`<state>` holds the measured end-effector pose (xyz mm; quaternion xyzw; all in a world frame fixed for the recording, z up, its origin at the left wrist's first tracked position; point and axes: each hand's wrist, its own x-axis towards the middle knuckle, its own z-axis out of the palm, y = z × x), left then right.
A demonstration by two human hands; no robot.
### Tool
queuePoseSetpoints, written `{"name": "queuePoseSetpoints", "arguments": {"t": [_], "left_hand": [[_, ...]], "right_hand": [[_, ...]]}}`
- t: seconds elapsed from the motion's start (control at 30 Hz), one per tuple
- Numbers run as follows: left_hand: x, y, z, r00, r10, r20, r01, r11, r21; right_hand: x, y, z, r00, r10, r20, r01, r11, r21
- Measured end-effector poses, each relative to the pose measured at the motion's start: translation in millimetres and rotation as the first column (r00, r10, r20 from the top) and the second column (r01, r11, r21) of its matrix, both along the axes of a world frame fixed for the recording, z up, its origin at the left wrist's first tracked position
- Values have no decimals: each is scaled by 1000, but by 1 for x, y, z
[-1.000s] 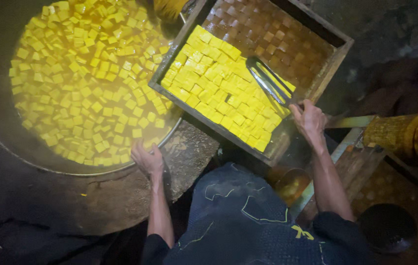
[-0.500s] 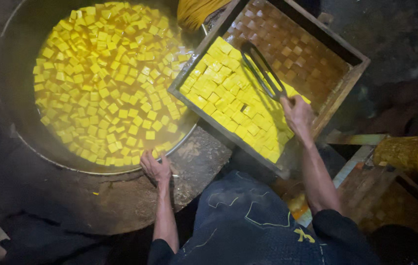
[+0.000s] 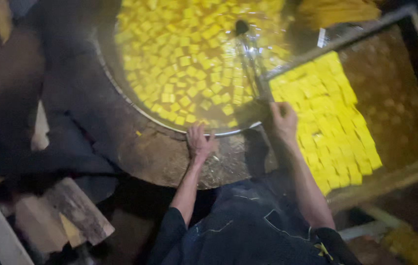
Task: The person uses a slotted spoon to scoop yellow cubed food from a large steaming pot and transfers it into a rectangular tray. The person repeatedly scoops and arranges the cubes in the tray.
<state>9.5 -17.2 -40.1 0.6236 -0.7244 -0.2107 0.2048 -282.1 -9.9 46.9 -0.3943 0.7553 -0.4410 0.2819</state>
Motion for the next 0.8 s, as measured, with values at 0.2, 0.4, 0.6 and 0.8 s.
{"name": "queuePoseSetpoints", "arguments": {"t": [0.2,0.4,0.6,0.8], "left_hand": [[10,-10,4,997,57,-47,-57,998,9],[14,-21,2,997,21,-68,-15,996,85],[6,-19,-12,994,53,-95,-27,966,258],[-14,11,-38,991,-1,138,-18,991,131]], "right_hand": [[85,-100,-71,943,259,-207,-126,857,500],[100,-149,-110,881,404,-245,-184,772,609],[113,-171,-106,972,215,93,-234,918,320],[38,-79,-53,963,85,254,-102,993,54]]}}
